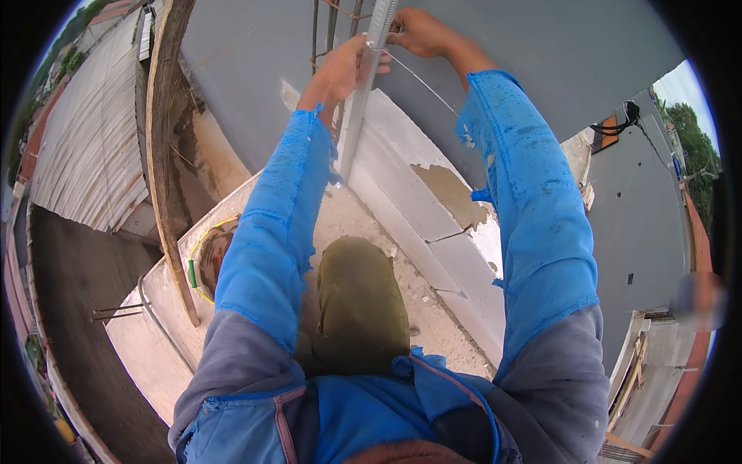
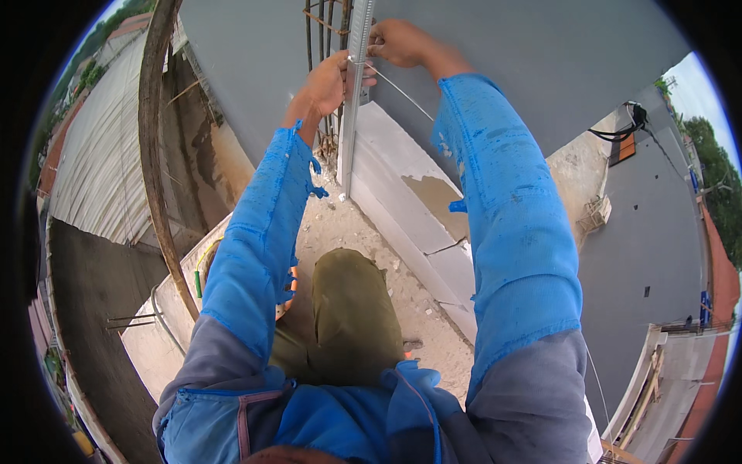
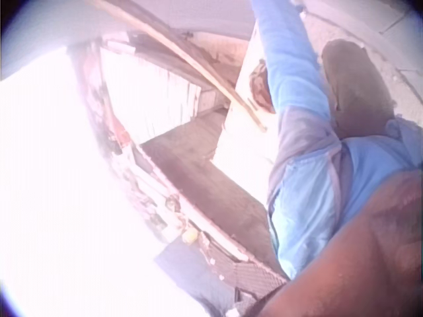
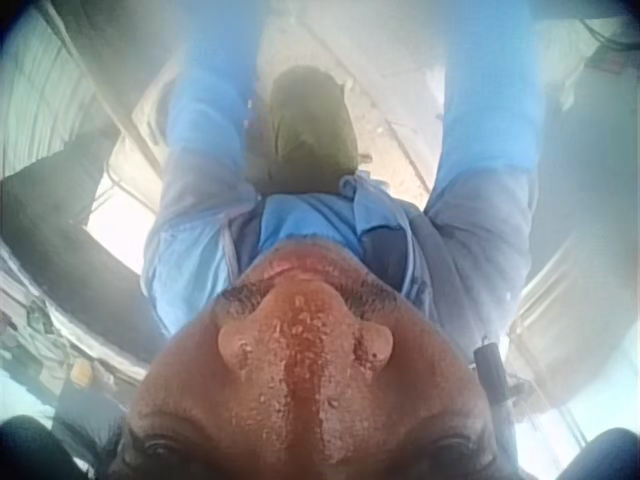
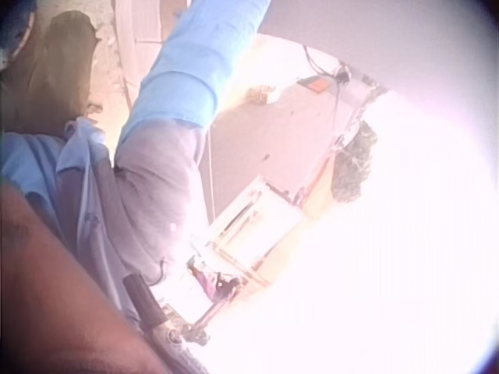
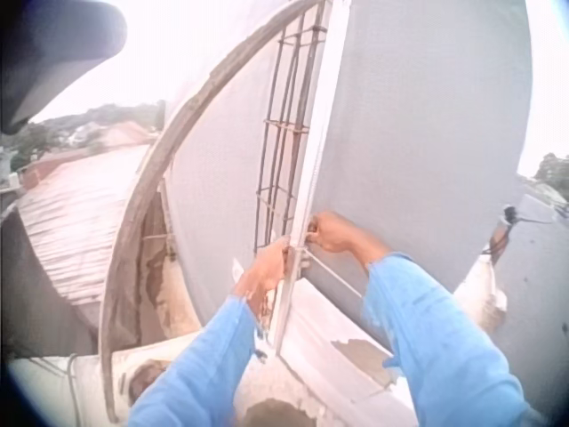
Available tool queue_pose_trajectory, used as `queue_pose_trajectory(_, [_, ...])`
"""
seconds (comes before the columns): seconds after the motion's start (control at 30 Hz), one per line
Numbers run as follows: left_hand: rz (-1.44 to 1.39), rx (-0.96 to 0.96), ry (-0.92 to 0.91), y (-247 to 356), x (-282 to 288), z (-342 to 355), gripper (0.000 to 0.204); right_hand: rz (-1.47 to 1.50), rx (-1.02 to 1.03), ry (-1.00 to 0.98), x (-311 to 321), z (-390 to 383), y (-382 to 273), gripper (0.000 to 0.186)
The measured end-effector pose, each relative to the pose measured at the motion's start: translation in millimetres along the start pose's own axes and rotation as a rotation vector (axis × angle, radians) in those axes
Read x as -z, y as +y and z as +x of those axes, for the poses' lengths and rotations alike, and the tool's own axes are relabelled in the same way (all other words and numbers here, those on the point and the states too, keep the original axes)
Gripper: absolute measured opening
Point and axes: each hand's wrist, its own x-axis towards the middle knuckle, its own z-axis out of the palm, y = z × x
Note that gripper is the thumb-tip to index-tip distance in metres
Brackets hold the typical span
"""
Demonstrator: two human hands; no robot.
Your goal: The person installs white rectangular tiles along a low wall on a rooftop. They use a hammer to tap tiles into place, apply cement with a trowel from a bucket, and adjust tile alignment. The person also ties a metal rod to rebar using wire.
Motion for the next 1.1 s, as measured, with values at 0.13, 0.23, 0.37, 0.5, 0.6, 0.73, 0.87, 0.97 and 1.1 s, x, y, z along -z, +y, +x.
queue_pose_trajectory(0.13, [-0.08,-0.006,-0.066,3,-8,18,0.041,0.12,0.063,0.038,-10,30,48,0.03])
queue_pose_trajectory(0.23, [-0.144,0.065,0.009,5,-23,11,0.038,0.246,0.057,-0.028,-14,39,64,0.03])
queue_pose_trajectory(0.37, [-0.197,0.033,0.091,3,-6,13,0.037,0.297,-0.062,-0.033,10,23,9,0.033])
queue_pose_trajectory(0.5, [-0.312,-0.053,0.095,-9,-11,23,0.034,0.759,-0.174,0.016,-7,18,28,0.035])
queue_pose_trajectory(0.6, [-0.36,-0.091,0.202,-14,-24,16,0.037,0.749,-0.299,0.071,16,-5,11,0.037])
queue_pose_trajectory(0.73, [-0.399,-0.184,0.28,-18,-43,5,0.037,0.152,-0.211,-0.073,60,-36,-9,0.032])
queue_pose_trajectory(0.87, [-0.407,-0.379,0.324,-29,-43,-4,0.029,0.101,-0.1,0.001,65,-60,-100,0.034])
queue_pose_trajectory(0.97, [-0.394,-0.546,0.303,-47,-39,-1,0.024,-0.178,-0.015,0.141,37,-47,-128,0.033])
queue_pose_trajectory(1.1, [-0.42,-0.627,0.215,-52,-54,-6,0.023,-0.457,-0.05,0.144,-6,-21,-110,0.03])
